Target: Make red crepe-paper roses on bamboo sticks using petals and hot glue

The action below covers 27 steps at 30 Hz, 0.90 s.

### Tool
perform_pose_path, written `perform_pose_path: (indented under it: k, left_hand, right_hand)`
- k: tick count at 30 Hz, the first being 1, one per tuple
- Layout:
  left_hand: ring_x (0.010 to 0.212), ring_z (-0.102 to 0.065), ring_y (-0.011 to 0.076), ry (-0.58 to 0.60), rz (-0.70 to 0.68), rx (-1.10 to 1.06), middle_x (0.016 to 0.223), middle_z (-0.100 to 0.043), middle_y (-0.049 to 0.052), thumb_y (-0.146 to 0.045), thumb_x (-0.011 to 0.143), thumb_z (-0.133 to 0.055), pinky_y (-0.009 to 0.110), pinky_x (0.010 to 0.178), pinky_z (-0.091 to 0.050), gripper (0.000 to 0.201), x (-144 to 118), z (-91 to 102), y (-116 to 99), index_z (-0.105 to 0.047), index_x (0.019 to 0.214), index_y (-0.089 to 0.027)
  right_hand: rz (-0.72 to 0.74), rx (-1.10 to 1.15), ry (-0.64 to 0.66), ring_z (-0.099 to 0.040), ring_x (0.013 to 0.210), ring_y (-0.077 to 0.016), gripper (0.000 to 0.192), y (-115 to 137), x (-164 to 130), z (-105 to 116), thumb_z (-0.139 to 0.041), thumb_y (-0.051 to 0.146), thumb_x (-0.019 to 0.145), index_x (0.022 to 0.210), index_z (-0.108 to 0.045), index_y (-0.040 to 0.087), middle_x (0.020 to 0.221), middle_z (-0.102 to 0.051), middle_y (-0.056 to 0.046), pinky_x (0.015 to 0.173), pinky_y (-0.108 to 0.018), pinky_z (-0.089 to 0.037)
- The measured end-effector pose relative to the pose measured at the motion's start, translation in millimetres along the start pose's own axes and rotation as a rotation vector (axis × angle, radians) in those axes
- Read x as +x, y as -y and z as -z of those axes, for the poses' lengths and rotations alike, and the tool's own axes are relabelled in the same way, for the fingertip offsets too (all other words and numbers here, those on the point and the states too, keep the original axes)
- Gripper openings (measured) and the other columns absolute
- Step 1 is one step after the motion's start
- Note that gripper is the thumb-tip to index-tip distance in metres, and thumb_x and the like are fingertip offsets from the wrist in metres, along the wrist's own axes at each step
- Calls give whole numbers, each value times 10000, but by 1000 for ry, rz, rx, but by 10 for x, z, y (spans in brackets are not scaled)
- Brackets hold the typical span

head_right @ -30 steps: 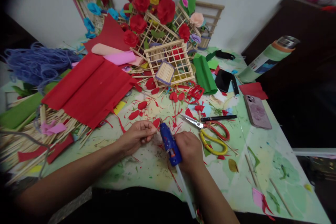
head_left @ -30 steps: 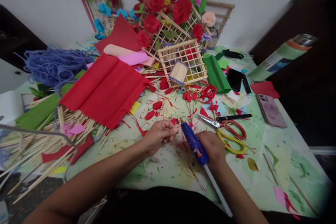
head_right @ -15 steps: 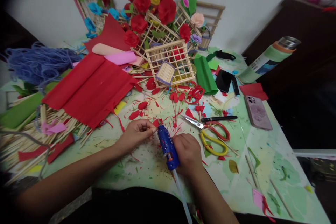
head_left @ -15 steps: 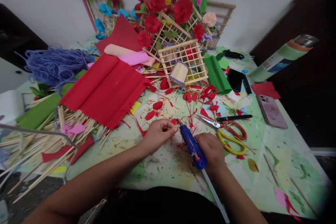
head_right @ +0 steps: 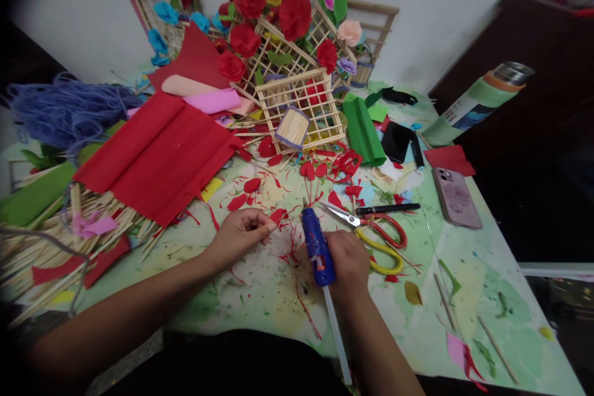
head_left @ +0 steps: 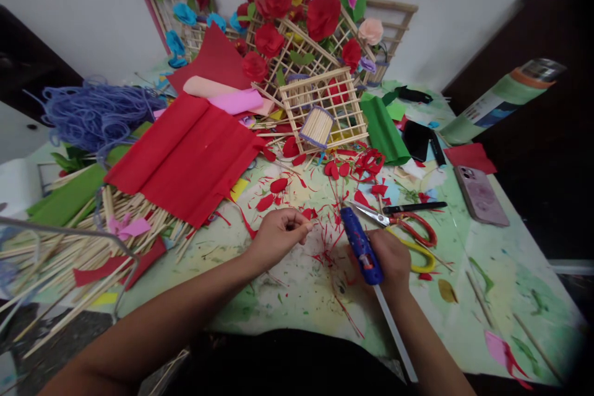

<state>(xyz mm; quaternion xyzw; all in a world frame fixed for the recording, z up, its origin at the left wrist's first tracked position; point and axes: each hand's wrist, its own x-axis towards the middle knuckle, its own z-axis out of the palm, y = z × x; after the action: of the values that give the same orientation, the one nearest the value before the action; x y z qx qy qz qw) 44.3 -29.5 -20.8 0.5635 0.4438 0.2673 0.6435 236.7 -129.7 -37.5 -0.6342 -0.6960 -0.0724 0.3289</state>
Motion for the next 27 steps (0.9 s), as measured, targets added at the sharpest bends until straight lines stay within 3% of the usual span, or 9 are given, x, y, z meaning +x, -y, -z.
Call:
perform_pose_path:
  k: [6,12,15,20,27]
  left_hand:
    - [452,-484,77,1,8,27,489,-553,-19,-278,691,-632,190,456,-360,160,-8,-6,-4,-594,641,-130]
    - [447,-480,81,-7,-54,108,497,-555,-19,-247,724,-593,188,441,-341,126,-4,-4,48,-600,662,-137]
    - [481,-487,87,-62,-174,299,535,-576,-5,-254,758,-578,195,467,-347,152,-6,12,82,-620,668,-139]
    - [531,-483,96,-156,-481,677,539,-567,-2,-247,798,-578,219,538,-342,190,-26,45,68,-640,647,-150]
    - [516,-469,92,-180,-689,793,516,-529,-15,-209,811,-579,218,542,-346,186,-49,53,85,-612,637,-152]
  right_hand:
    - [191,122,145,-512,613,-180,93,132,33,-33,-479,212,819,786,-560,181,651,-580,-51,571,-309,-372]
    - [-10,-40,-6,-481,576,-171,80,22,24,-26,-538,247,801,754,-556,185,608,-535,-31,538,-288,-354]
    - [66,45,10,-491,584,-171,54,44,14,-15,-522,218,801,777,-558,185,625,-557,-38,549,-294,-357]
    - [181,150,141,-514,620,-184,101,184,13,-55,-493,222,813,831,-573,163,669,-596,-61,583,-309,-377]
    - [106,73,141,-500,621,-183,96,97,19,-49,-502,226,808,773,-573,173,643,-567,-52,585,-304,-366]
